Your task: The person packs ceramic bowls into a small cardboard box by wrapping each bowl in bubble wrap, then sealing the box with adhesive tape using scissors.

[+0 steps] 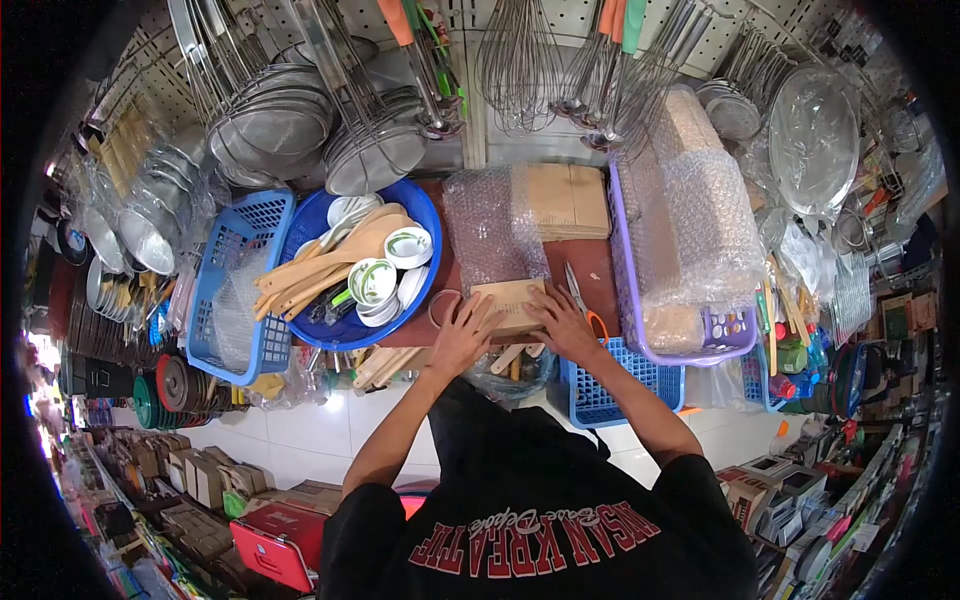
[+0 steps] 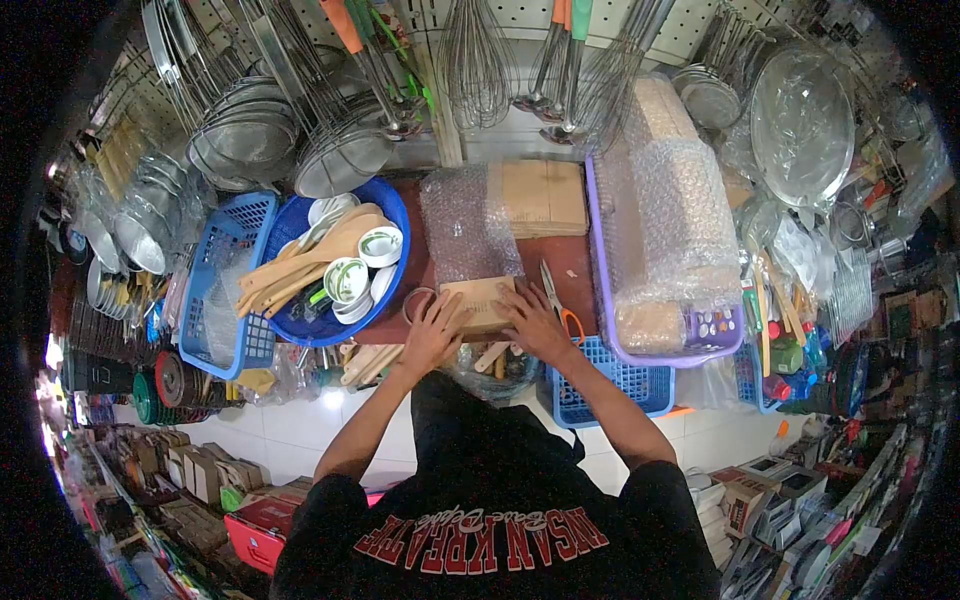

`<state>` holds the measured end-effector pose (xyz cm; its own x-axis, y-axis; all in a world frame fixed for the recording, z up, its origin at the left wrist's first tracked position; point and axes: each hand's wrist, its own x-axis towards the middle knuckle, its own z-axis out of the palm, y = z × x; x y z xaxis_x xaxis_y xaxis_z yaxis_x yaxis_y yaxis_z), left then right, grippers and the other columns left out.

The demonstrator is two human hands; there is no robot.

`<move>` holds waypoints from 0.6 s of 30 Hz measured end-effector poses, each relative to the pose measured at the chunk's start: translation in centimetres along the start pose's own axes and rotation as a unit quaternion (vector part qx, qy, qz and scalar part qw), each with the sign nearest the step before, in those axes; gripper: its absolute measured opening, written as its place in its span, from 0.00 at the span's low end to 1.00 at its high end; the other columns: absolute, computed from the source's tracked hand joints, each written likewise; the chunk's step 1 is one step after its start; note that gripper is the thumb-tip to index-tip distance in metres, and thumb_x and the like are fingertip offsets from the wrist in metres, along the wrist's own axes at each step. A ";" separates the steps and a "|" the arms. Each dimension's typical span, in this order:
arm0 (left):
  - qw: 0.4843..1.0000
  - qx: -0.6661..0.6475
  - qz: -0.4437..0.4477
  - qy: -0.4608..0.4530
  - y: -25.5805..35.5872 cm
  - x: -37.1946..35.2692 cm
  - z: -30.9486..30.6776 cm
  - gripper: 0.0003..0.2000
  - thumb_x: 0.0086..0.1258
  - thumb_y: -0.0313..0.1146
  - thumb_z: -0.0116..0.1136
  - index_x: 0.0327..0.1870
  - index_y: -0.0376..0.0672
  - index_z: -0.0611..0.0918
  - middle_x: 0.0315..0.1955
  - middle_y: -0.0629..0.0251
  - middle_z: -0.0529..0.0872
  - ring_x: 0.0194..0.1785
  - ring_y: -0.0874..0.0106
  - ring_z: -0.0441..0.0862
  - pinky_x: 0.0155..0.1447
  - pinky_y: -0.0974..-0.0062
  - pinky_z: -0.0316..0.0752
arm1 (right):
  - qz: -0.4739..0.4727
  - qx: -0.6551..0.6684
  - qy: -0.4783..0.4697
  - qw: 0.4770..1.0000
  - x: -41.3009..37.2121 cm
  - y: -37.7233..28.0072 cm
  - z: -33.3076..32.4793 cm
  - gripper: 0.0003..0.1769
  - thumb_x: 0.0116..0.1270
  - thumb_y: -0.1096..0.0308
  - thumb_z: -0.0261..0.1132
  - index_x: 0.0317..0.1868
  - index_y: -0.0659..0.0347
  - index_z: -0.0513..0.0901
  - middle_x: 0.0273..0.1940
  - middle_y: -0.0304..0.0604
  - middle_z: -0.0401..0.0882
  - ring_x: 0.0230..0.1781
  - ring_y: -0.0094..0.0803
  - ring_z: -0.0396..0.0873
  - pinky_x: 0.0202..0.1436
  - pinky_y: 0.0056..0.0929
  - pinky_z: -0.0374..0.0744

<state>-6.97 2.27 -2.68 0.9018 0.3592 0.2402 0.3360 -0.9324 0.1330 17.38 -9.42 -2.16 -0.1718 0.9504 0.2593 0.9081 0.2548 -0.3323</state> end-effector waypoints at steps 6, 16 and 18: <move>0.999 -0.045 -0.014 0.006 -0.2 0.0 -0.3 0.31 0.56 0.47 0.70 0.62 0.50 0.77 0.75 0.52 0.58 0.79 0.55 0.52 0.79 0.44 0.43 | -0.006 -0.003 0.003 1.000 0.0 0.3 0.0 0.34 0.58 0.62 0.73 0.65 0.52 0.72 0.74 0.47 0.60 0.74 0.54 0.59 0.77 0.54 0.59; 0.985 -0.162 -0.046 0.025 -1.6 0.1 2.0 0.28 0.56 0.43 0.73 0.57 0.45 0.77 0.75 0.45 0.53 0.79 0.44 0.48 0.80 0.45 0.42 | -0.036 0.045 0.008 0.998 0.4 0.8 -0.8 0.42 0.54 0.54 0.76 0.69 0.47 0.70 0.73 0.47 0.60 0.73 0.53 0.60 0.78 0.56 0.57; 0.973 -0.221 -0.053 0.026 -1.9 -0.3 3.0 0.29 0.58 0.42 0.72 0.60 0.46 0.74 0.76 0.45 0.50 0.79 0.43 0.49 0.80 0.47 0.44 | -0.037 0.056 -0.007 0.998 0.4 1.1 -0.6 0.43 0.54 0.52 0.77 0.70 0.47 0.69 0.73 0.48 0.59 0.73 0.53 0.60 0.79 0.56 0.56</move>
<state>-7.02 3.80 -5.86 0.8499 0.4645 0.2486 0.2664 -0.7860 0.5578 18.54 -8.90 -1.87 -0.2426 0.9308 0.2733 0.8447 0.3412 -0.4124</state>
